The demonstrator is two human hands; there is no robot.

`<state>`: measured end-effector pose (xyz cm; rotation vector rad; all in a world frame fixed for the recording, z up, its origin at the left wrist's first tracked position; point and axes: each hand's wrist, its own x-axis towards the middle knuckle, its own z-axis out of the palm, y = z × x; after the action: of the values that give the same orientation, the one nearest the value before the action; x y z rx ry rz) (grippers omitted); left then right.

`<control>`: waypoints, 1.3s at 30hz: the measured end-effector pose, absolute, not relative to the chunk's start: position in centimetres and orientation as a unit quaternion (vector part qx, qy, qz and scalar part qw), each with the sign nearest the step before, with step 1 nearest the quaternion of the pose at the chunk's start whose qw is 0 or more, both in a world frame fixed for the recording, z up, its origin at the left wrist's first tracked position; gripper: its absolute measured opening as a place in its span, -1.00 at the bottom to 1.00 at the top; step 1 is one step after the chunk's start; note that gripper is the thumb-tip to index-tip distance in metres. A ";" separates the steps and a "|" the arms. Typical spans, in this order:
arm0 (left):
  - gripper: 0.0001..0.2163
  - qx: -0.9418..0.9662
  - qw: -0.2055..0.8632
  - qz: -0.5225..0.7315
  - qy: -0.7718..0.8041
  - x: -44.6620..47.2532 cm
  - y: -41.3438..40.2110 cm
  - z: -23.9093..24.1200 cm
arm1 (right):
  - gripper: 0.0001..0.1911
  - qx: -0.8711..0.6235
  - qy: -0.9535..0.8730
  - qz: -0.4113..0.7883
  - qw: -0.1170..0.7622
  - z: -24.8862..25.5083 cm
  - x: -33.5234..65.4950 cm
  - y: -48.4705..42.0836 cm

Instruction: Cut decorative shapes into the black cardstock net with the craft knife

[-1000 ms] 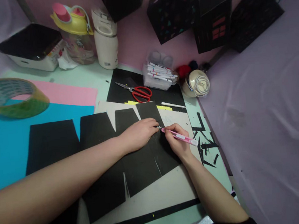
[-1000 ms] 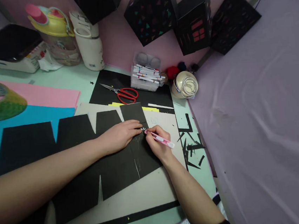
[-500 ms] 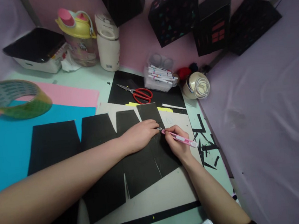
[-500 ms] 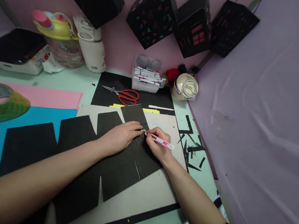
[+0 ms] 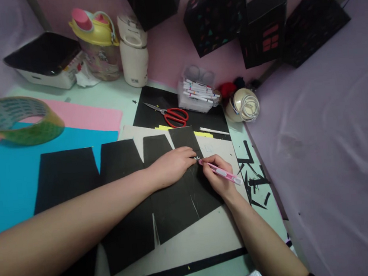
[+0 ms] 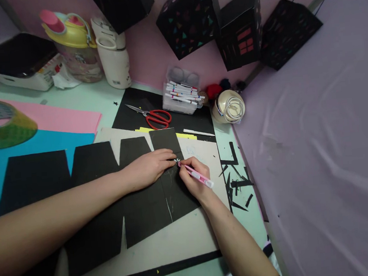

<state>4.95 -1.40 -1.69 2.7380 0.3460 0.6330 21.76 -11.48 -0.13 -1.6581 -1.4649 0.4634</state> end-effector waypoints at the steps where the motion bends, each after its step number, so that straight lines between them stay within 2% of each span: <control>1: -0.75 0.955 0.158 0.220 0.121 4.9 -1.4 -1.7 | -0.93 -0.663 -0.589 0.183 0.424 -0.1 21.8 -11.5; 12: -0.74 0.957 0.162 0.203 0.132 5.0 -1.4 -1.9 | -0.92 -0.643 -0.627 0.194 0.396 -0.7 22.6 -11.7; 39: -0.73 0.957 0.155 0.197 0.144 5.1 -1.5 -2.3 | -0.92 -0.642 -0.623 0.191 0.403 -0.9 22.6 -12.0</control>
<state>5.12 -1.49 -2.29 2.7417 0.4121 0.5645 22.60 -11.98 -0.94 -1.6228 -1.5740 0.4827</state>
